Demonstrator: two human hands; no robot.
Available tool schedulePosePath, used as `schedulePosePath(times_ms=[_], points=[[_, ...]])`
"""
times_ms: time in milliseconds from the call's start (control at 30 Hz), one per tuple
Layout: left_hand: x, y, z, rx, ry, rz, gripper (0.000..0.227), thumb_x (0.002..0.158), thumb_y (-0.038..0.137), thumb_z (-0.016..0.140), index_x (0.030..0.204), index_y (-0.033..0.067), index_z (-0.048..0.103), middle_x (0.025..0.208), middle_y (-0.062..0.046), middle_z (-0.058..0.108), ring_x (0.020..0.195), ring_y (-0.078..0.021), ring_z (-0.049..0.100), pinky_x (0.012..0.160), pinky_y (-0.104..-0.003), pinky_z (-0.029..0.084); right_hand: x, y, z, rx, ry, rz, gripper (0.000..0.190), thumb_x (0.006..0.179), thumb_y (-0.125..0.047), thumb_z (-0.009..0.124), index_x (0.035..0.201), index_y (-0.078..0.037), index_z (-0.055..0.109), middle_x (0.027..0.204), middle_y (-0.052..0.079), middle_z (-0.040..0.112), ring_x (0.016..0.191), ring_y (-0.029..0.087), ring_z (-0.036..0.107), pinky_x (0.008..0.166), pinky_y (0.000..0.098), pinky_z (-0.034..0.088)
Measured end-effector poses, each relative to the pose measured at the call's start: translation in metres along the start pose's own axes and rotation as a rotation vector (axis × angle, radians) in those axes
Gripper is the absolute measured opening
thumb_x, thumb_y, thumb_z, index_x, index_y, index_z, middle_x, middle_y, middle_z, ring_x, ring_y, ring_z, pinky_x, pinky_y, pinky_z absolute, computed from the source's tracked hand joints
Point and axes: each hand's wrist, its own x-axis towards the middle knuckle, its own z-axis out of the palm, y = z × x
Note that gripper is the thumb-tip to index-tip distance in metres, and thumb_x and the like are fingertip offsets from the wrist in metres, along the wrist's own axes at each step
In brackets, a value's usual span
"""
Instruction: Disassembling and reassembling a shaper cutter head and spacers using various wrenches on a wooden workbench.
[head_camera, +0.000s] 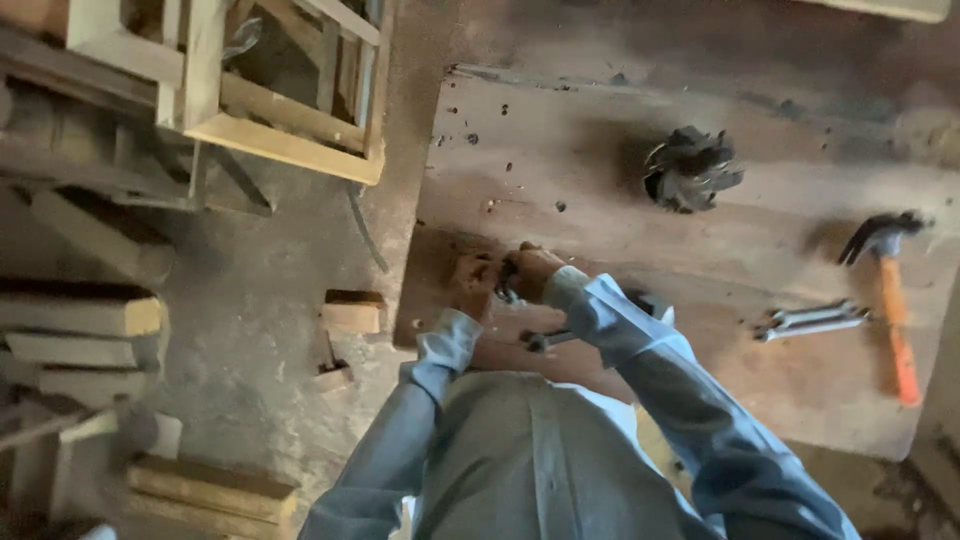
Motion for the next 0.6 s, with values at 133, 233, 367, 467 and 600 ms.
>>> schedulePosePath(times_ms=[133, 233, 367, 467, 600], points=[[0.016, -0.009, -0.009, 0.031, -0.224, -0.195, 0.022, 0.091, 0.022, 0.08, 0.082, 0.003, 0.074, 0.084, -0.01, 0.07, 0.085, -0.0214, 0.065, 0.101, -0.038, 0.05, 0.035, 0.011, 0.033, -0.038, 0.056, 0.052, 0.036, 0.087, -0.041, 0.062, 0.112, -0.017, 0.07, 0.122, 0.013, 0.066, 0.11, 0.042, 0.069, 0.095, 0.0488, 0.058], [0.019, -0.026, -0.008, 0.282, -0.164, -0.228, 0.015, 0.084, 0.029, 0.087, 0.086, 0.0166, 0.079, 0.085, 0.0, 0.075, 0.086, -0.0127, 0.072, 0.087, -0.03, 0.055, 0.049, 0.019, 0.048, -0.146, 0.134, 0.006, 0.028, 0.084, -0.036, 0.066, 0.106, -0.021, 0.072, 0.113, 0.008, 0.071, 0.107, 0.036, 0.071, 0.091, 0.0447, 0.06], [0.043, -0.057, -0.011, 0.402, -0.388, -0.399, 0.031, 0.09, 0.056, 0.074, 0.087, 0.0254, 0.078, 0.08, 0.001, 0.071, 0.078, -0.0173, 0.069, 0.081, -0.038, 0.053, 0.021, -0.027, 0.01, -0.462, 0.144, 0.147, 0.026, 0.085, -0.038, 0.069, 0.098, -0.015, 0.072, 0.106, 0.01, 0.067, 0.103, 0.033, 0.067, 0.082, 0.0492, 0.06], [0.038, -0.062, -0.012, 0.471, -0.495, -0.305, 0.035, 0.094, 0.055, 0.067, 0.079, 0.0251, 0.073, 0.07, 0.002, 0.066, 0.071, -0.0166, 0.066, 0.078, -0.037, 0.051, 0.016, -0.042, 0.007, -0.47, 0.147, 0.215, 0.027, 0.087, -0.036, 0.068, 0.098, -0.012, 0.069, 0.104, 0.012, 0.067, 0.102, 0.033, 0.066, 0.083, 0.0498, 0.058], [0.019, 0.013, -0.016, 0.475, -0.497, -0.09, 0.027, 0.096, 0.034, 0.07, 0.078, 0.013, 0.071, 0.073, -0.008, 0.063, 0.082, -0.0255, 0.067, 0.083, -0.039, 0.05, -0.005, -0.056, 0.005, -0.257, 0.143, 0.338, 0.025, 0.089, -0.036, 0.064, 0.099, -0.013, 0.066, 0.099, 0.009, 0.066, 0.103, 0.032, 0.068, 0.08, 0.049, 0.06]])
